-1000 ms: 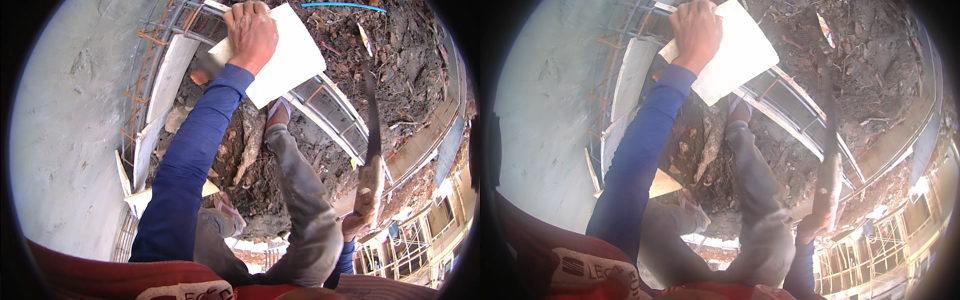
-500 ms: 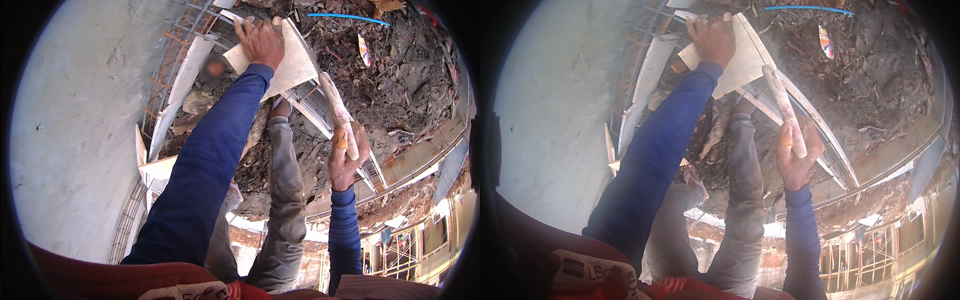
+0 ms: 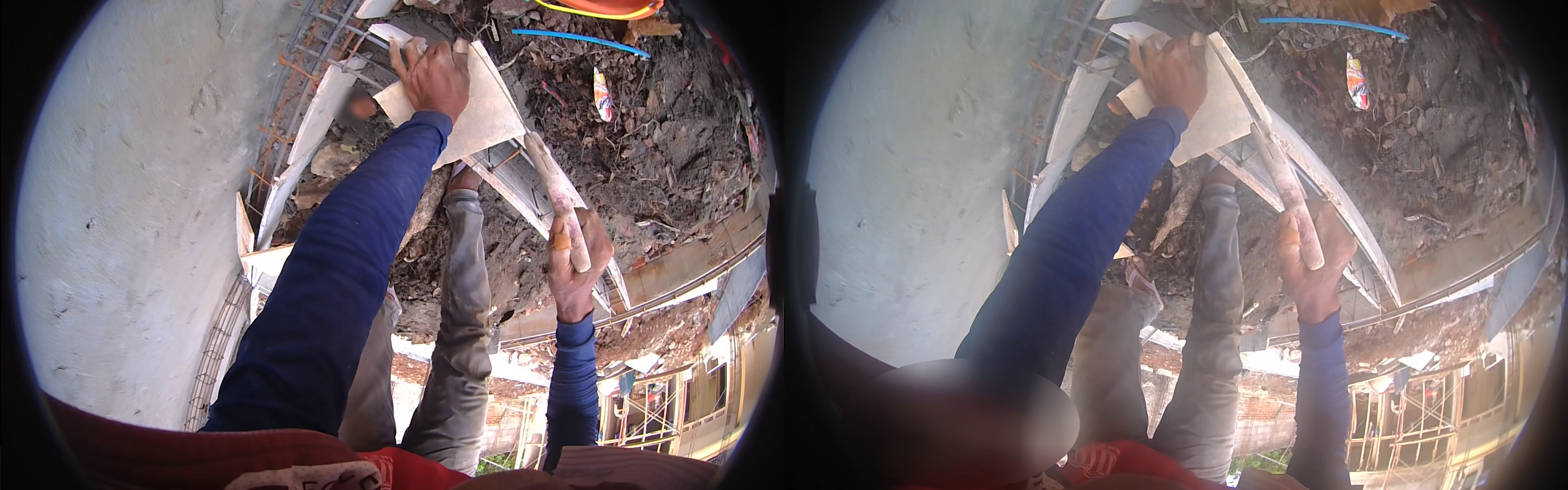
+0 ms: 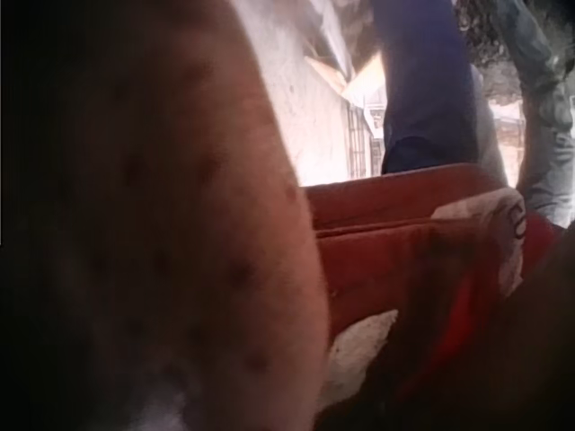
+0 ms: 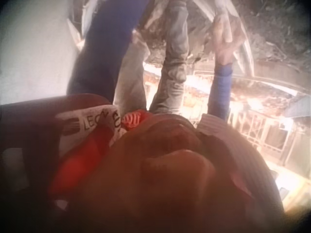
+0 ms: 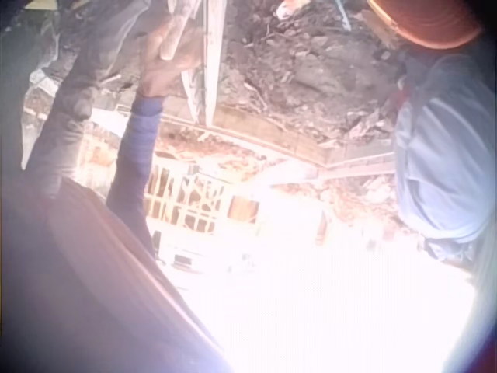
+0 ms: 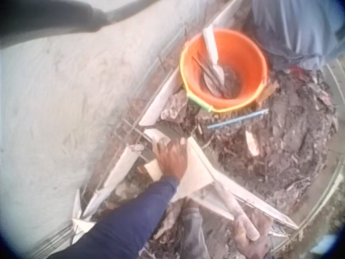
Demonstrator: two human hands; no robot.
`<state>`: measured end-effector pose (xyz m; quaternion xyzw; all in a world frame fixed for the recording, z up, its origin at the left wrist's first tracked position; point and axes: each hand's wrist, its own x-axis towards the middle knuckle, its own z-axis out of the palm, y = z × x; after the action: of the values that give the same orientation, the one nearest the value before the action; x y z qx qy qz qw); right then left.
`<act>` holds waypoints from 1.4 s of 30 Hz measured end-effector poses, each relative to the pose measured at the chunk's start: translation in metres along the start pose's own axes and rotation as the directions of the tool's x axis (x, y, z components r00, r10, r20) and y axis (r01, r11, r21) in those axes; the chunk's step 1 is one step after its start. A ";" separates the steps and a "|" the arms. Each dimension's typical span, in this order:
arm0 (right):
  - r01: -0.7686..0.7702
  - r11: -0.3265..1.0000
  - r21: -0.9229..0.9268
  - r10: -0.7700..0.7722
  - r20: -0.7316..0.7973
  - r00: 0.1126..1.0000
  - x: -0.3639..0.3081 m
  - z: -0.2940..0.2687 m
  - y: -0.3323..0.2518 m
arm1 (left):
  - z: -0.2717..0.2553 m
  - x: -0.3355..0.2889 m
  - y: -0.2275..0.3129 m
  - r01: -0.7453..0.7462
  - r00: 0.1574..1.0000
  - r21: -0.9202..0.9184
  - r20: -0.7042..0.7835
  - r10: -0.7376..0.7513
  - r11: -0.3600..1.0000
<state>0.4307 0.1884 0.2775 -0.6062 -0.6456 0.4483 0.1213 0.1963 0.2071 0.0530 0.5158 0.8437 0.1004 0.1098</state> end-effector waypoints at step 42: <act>-0.114 0.987 0.110 0.094 0.172 0.981 0.048 0.013 -0.031 | 0.008 0.006 -0.002 0.002 1.000 0.010 0.013 -0.002 1.000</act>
<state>0.3893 0.2302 0.2743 -0.5913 -0.5928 0.5410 0.0795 0.1935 0.2122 0.0445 0.5162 0.8439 0.0928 0.1129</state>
